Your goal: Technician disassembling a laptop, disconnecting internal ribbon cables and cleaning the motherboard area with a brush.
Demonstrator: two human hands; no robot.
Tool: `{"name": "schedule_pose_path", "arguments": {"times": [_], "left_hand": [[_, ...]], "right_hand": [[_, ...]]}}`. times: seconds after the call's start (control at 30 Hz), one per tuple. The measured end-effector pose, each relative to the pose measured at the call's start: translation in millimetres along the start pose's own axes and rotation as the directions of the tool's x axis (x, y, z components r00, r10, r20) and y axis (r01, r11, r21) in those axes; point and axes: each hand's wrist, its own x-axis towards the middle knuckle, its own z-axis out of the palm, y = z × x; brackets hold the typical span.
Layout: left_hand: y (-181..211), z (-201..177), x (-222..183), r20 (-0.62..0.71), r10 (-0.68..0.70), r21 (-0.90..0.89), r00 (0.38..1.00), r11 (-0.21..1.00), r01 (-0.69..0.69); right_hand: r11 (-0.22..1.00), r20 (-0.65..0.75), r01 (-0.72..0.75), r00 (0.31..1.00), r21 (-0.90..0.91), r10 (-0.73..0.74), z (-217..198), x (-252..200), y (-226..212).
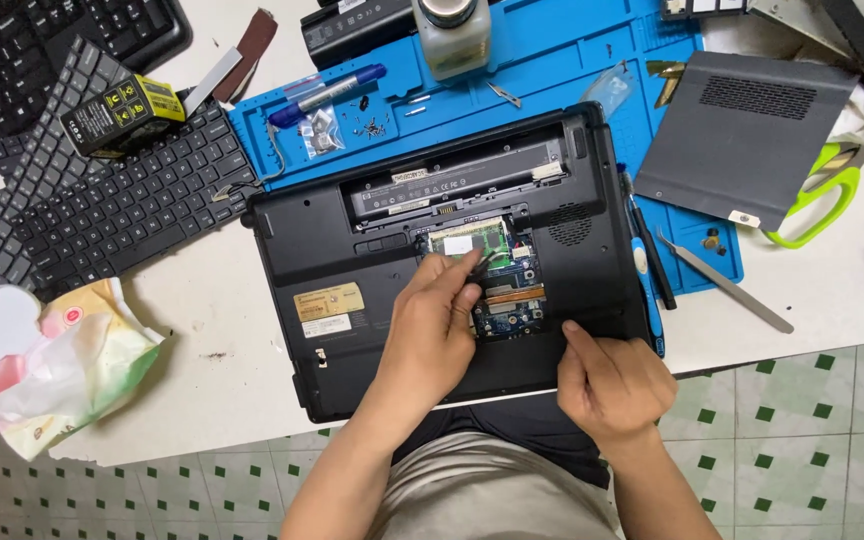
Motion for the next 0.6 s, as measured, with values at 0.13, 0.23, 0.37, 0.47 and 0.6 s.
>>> {"name": "schedule_pose_path", "arguments": {"times": [0.13, 0.23, 0.37, 0.47, 0.6], "left_hand": [[12.7, -5.5, 5.8, 0.010, -0.026, 0.047, 1.000, 0.999, 0.026], [19.1, -6.8, 9.7, 0.034, -0.082, 0.057, 0.996, 0.995, 0.080], [24.7, -6.2, 12.0, 0.061, -0.196, 0.036, 0.979, 0.980, 0.194], [26.9, -4.6, 13.1, 0.056, -0.225, 0.032, 0.973, 0.974, 0.223], [23.1, -2.3, 13.9, 0.016, -0.163, 0.048, 0.987, 0.986, 0.162]], "right_hand": [[0.999, -0.009, 0.018, 1.000, -0.033, -0.018, 1.3, -9.8, 3.2], [0.999, -0.004, 0.030, 1.000, -0.037, -0.030, 1.5, -16.0, 5.8], [0.999, -0.056, 0.047, 0.997, -0.003, -0.047, 3.3, -18.5, 6.3], [0.999, -0.080, 0.045, 0.996, 0.008, -0.044, 4.1, -20.4, 6.4], [0.999, -0.089, 0.035, 0.995, 0.011, -0.034, 4.3, -21.8, 6.2]]}}
